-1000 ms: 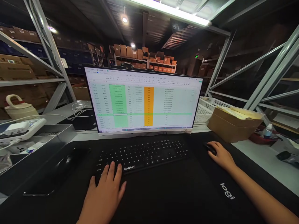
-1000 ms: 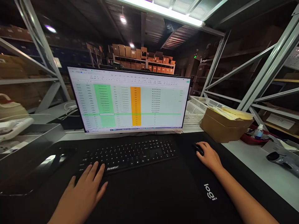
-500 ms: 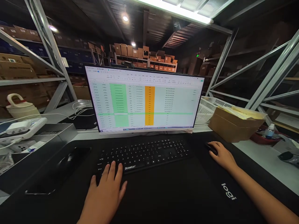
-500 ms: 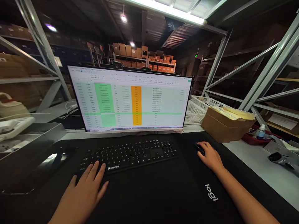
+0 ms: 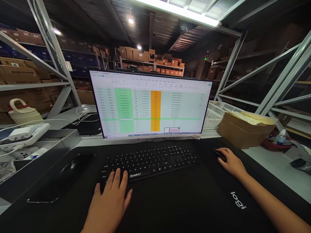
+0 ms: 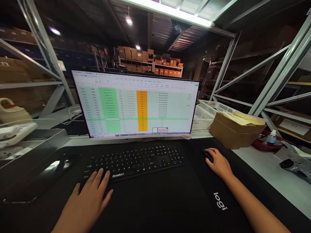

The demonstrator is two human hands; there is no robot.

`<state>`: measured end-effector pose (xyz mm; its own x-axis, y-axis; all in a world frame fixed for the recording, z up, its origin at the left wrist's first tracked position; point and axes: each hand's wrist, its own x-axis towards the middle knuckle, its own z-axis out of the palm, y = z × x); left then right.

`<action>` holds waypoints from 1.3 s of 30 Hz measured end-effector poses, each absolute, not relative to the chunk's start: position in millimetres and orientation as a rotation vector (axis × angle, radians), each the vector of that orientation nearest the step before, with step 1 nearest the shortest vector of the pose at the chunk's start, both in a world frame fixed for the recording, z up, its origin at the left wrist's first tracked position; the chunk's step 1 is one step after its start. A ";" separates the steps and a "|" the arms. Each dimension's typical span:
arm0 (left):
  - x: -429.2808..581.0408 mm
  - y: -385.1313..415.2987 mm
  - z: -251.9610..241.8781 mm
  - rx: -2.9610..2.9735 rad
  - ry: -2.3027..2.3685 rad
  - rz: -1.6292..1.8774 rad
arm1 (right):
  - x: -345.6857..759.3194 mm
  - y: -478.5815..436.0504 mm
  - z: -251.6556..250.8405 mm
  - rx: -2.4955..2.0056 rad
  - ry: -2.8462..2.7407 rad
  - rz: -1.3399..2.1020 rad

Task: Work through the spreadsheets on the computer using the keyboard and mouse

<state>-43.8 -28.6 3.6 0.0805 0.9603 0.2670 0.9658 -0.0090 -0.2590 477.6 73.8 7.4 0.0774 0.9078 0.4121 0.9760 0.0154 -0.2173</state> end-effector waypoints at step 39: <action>-44.5 -27.5 1.8 -1.934 -1.854 0.024 | 488.9 86.2 -4.3 -1.805 -1.881 -0.084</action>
<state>-44.5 -27.5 1.8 0.0926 0.9506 0.2962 0.9426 0.0121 -0.3336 488.9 86.2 -4.3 0.0304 0.9124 0.4081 0.9451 0.1066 -0.3089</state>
